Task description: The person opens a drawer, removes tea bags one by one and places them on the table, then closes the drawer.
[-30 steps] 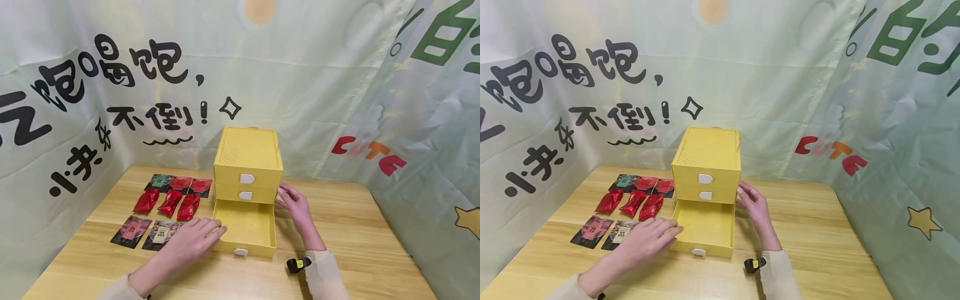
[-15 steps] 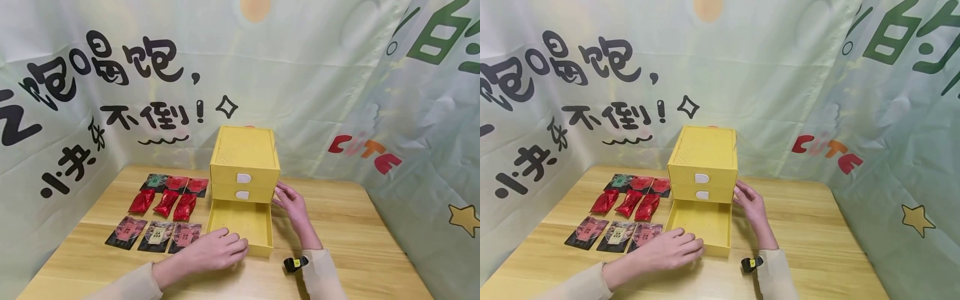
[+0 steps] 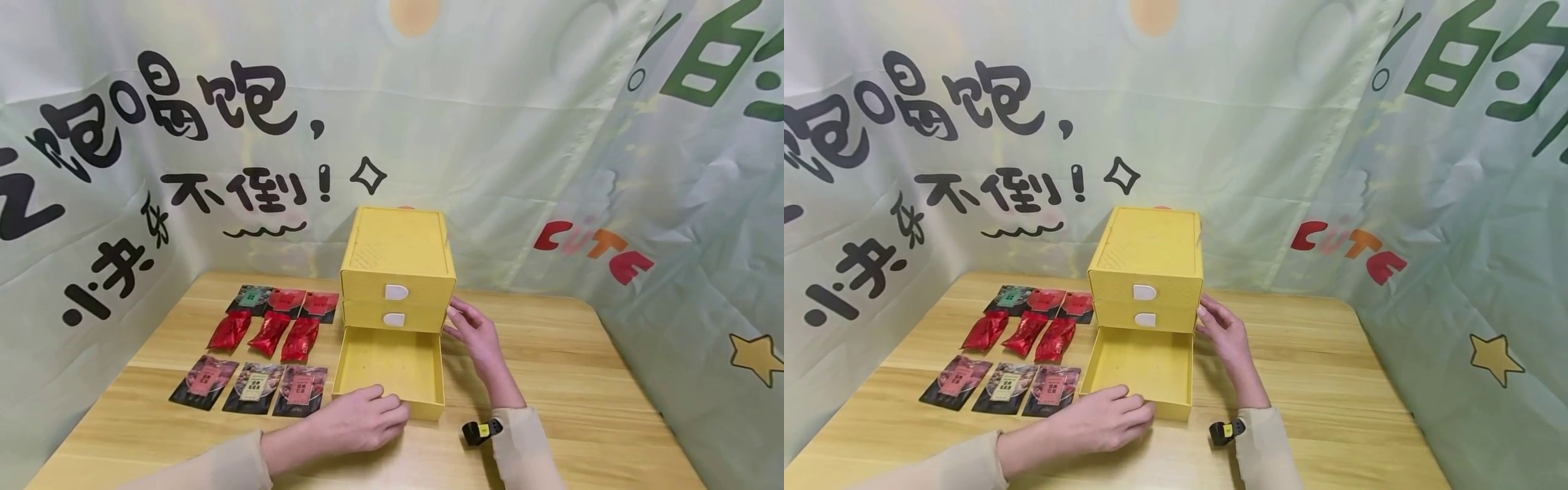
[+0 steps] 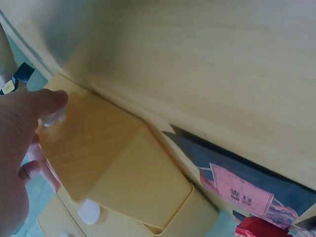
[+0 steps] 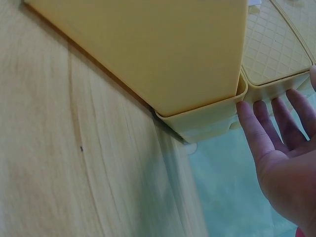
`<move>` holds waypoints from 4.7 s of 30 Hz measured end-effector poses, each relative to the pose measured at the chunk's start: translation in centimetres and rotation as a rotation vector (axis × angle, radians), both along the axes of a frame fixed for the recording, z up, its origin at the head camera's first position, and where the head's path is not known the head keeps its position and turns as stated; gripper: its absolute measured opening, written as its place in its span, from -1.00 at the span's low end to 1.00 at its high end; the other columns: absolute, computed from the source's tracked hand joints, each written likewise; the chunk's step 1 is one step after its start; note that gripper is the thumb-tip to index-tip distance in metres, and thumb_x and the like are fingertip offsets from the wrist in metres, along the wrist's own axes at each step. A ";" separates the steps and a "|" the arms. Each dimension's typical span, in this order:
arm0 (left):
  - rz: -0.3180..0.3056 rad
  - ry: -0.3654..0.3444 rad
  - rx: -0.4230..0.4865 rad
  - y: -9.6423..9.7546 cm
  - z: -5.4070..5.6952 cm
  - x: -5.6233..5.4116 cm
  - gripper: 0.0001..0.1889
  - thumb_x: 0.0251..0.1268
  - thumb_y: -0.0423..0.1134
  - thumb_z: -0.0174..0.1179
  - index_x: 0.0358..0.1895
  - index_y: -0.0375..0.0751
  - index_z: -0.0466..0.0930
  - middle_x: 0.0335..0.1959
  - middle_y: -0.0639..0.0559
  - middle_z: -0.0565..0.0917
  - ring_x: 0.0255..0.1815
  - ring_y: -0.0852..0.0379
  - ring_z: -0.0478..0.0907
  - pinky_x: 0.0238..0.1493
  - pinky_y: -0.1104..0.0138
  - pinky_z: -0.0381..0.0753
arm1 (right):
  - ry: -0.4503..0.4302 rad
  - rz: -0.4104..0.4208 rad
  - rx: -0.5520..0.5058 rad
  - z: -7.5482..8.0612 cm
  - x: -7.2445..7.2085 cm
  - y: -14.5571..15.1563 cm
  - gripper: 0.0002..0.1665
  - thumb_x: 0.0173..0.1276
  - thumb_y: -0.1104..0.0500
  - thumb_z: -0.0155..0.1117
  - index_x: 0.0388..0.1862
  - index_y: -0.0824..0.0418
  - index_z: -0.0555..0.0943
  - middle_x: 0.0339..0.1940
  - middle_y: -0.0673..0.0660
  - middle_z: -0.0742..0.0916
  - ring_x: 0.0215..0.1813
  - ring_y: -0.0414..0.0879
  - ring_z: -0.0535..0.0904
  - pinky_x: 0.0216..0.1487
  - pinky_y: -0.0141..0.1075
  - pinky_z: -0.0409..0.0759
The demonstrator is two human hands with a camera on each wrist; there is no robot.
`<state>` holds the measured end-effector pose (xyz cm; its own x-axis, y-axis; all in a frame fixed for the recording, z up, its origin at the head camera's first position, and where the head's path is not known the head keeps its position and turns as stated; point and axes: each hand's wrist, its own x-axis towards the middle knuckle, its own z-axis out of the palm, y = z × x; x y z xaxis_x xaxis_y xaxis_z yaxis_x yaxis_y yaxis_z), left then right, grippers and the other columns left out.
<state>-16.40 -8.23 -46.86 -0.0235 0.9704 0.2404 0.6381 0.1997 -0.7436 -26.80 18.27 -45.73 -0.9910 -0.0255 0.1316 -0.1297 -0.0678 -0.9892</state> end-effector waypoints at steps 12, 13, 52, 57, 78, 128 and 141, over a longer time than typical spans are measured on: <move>0.041 -0.004 0.001 0.2 -1.0 0.7 -0.55 0.53 -0.44 -0.27 -0.12 -0.05 0.70 -0.09 0.07 0.52 -0.17 0.19 0.43 -0.23 0.54 0.58 | -0.002 0.006 0.004 0.0 0.0 0.0 -0.46 0.59 0.19 0.23 0.40 0.49 0.47 0.50 0.27 0.50 0.16 -0.30 0.63 0.30 0.09 0.58; 0.042 -0.003 0.008 0.2 -1.1 0.7 -0.53 0.53 -0.46 -0.29 -0.11 -0.06 0.70 -0.08 0.06 0.53 -0.16 0.19 0.44 -0.23 0.54 0.59 | -0.003 0.006 0.007 0.0 0.0 0.0 -0.45 0.59 0.19 0.23 0.41 0.49 0.47 0.50 0.27 0.49 0.16 -0.30 0.63 0.30 0.09 0.58; 0.108 0.004 0.053 0.6 -0.4 -1.3 -0.44 0.34 -0.54 -0.36 -0.28 0.01 0.70 -0.12 0.02 0.47 -0.21 0.19 0.39 -0.49 0.59 0.47 | -0.013 0.014 0.021 0.0 0.0 0.2 -0.40 0.59 0.11 0.25 0.42 0.48 0.45 0.53 0.26 0.46 0.23 -0.27 0.59 0.29 -0.03 0.62; 0.132 0.001 0.028 0.7 -0.3 -1.9 -0.58 0.25 -0.49 -0.18 -0.28 0.02 0.69 -0.14 0.04 0.45 -0.22 0.21 0.37 -0.48 0.61 0.46 | -0.012 0.016 0.007 -0.1 -0.1 0.2 -0.41 0.59 0.14 0.25 0.42 0.48 0.45 0.51 0.28 0.49 0.19 -0.28 0.61 0.25 -0.08 0.65; 0.213 -0.015 -0.018 1.6 -0.2 -3.9 -0.84 0.27 -0.33 0.26 -0.25 0.07 0.72 -0.12 0.06 0.45 -0.19 0.20 0.36 -0.53 0.61 0.43 | -0.003 0.016 0.003 -0.1 -0.1 0.1 -0.45 0.59 0.17 0.24 0.41 0.45 0.48 0.48 0.25 0.52 0.20 -0.26 0.62 0.23 -0.07 0.67; 0.378 -0.083 0.025 2.3 0.1 -7.7 -0.75 0.29 -0.42 0.28 -0.07 -0.02 0.80 -0.05 0.01 0.49 -0.15 0.15 0.43 -0.52 0.60 0.47 | -0.002 0.023 -0.004 -0.2 0.0 0.1 -0.44 0.59 0.15 0.25 0.43 0.44 0.47 0.50 0.24 0.50 0.21 -0.28 0.61 0.32 0.09 0.57; 0.410 -0.153 0.055 2.2 0.2 -8.3 -0.75 0.24 -0.43 0.34 -0.07 -0.05 0.79 0.01 0.01 0.55 0.00 0.12 0.48 -0.50 0.56 0.56 | -0.003 0.010 0.002 -0.2 -0.1 0.1 -0.43 0.59 0.15 0.24 0.41 0.48 0.47 0.51 0.25 0.49 0.19 -0.30 0.62 0.27 -0.02 0.63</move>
